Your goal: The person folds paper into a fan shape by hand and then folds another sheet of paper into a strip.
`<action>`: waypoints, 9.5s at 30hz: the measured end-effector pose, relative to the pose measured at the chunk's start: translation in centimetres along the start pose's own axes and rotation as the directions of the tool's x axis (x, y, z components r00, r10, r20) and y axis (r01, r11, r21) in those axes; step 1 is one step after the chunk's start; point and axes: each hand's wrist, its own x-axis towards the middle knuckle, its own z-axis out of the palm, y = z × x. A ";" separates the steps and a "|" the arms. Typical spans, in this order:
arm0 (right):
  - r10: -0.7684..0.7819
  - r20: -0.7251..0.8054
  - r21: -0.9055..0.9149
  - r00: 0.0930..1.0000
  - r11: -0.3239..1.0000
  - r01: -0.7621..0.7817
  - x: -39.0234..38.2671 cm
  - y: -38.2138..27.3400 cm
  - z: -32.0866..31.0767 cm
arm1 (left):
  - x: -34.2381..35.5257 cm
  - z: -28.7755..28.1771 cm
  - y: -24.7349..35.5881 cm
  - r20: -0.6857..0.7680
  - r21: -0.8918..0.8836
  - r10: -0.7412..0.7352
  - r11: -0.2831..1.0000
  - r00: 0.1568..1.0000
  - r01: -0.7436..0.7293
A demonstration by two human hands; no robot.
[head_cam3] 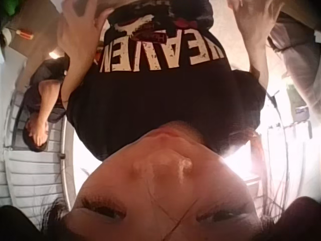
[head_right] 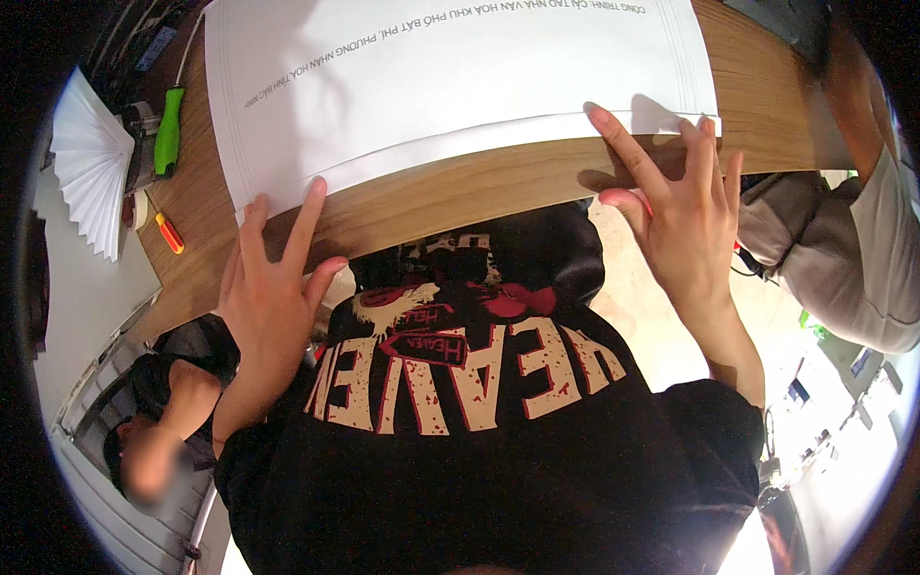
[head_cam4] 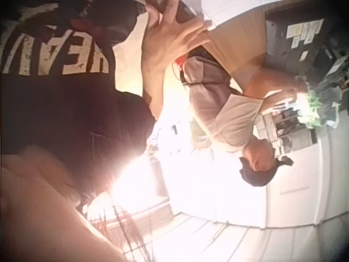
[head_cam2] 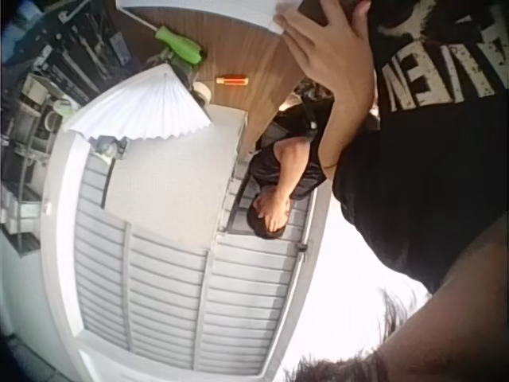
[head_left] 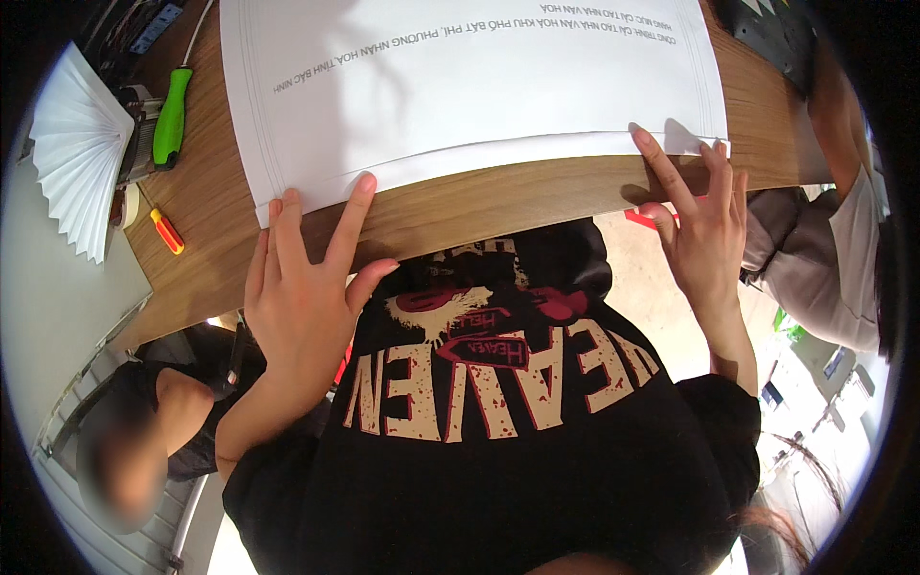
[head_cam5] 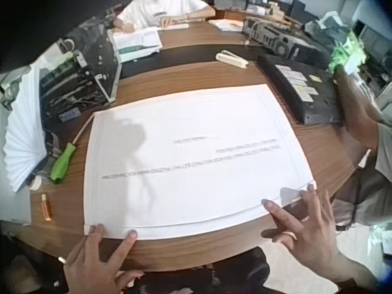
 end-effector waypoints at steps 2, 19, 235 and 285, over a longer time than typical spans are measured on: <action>-0.012 -0.054 -0.196 0.998 0.981 0.001 0.2 -0.6 -0.8 | 0.2 -0.6 0.2 0.060 0.034 -0.010 0.999 0.998 0.008; -0.201 -0.069 -0.040 0.977 0.979 0.198 1.2 -5.2 -0.8 | 2.9 -0.9 4.3 -0.062 -0.158 0.145 0.976 0.988 -0.153; 0.280 -0.481 0.604 0.831 0.792 0.083 0.8 -6.0 1.2 | 6.3 1.6 7.1 -0.500 -0.572 0.100 0.708 0.860 -0.414; -0.274 -0.613 0.435 0.741 0.665 0.607 5.5 -0.5 1.2 | 7.9 1.4 3.6 -0.616 -0.474 0.159 0.707 0.771 -0.525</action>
